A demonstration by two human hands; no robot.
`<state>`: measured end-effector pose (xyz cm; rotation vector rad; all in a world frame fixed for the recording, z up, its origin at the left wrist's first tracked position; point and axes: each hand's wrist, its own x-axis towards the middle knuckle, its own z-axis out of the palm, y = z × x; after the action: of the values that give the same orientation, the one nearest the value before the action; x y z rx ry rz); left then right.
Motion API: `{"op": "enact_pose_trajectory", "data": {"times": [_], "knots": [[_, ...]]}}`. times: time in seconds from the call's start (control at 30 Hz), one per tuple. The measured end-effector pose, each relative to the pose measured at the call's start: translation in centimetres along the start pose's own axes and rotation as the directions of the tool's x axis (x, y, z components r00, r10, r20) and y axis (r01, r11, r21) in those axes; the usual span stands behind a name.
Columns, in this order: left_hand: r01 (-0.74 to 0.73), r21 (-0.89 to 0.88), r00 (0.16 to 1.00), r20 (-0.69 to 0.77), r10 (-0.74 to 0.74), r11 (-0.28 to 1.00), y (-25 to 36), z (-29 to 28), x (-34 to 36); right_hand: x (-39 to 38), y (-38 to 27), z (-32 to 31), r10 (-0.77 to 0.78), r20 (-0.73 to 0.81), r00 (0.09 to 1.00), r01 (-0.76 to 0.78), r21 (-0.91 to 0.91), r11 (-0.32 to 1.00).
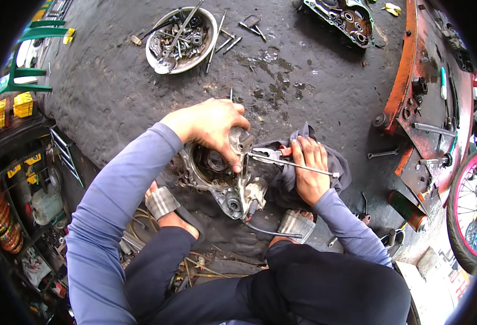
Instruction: The recorder is repairing and cleaning a motorcycle engine component, using pliers and a rag.
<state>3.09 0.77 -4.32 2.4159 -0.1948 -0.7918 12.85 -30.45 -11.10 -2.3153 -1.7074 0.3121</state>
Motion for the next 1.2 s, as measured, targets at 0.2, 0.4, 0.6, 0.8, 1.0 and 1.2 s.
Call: {"op": "enact_pose_trajectory", "data": {"times": [0.2,0.4,0.6,0.8,1.0,1.2], "knots": [[-0.009,-0.072,0.999,-0.049,0.005,0.997,-0.6,0.7,0.3,-0.2,-0.6,0.9,0.014,-0.067,0.998,-0.008,0.096,0.995],[-0.001,-0.062,0.998,-0.066,-0.003,0.998,-0.3,0.6,0.4,-1.1,-2.0,1.7,0.098,-0.118,0.988,-0.09,0.068,0.994],[0.007,-0.076,0.997,-0.07,-0.013,0.997,-0.6,0.7,0.3,-1.0,-2.5,0.2,0.092,-0.041,0.995,-0.091,0.032,0.995],[-0.007,-0.055,0.993,-0.115,0.001,0.998,0.2,0.8,-0.3,0.1,-1.3,-0.4,0.004,-0.023,1.0,-0.002,0.088,0.996],[-0.022,-0.074,0.992,-0.124,0.013,0.997,-0.2,1.1,-0.6,2.4,0.1,0.2,-0.07,-0.064,0.996,0.066,-0.051,0.996],[-0.061,-0.084,0.982,-0.181,0.045,0.995,-0.5,1.3,-0.6,2.9,1.0,1.4,-0.093,-0.143,0.985,0.094,0.003,0.996]]}}
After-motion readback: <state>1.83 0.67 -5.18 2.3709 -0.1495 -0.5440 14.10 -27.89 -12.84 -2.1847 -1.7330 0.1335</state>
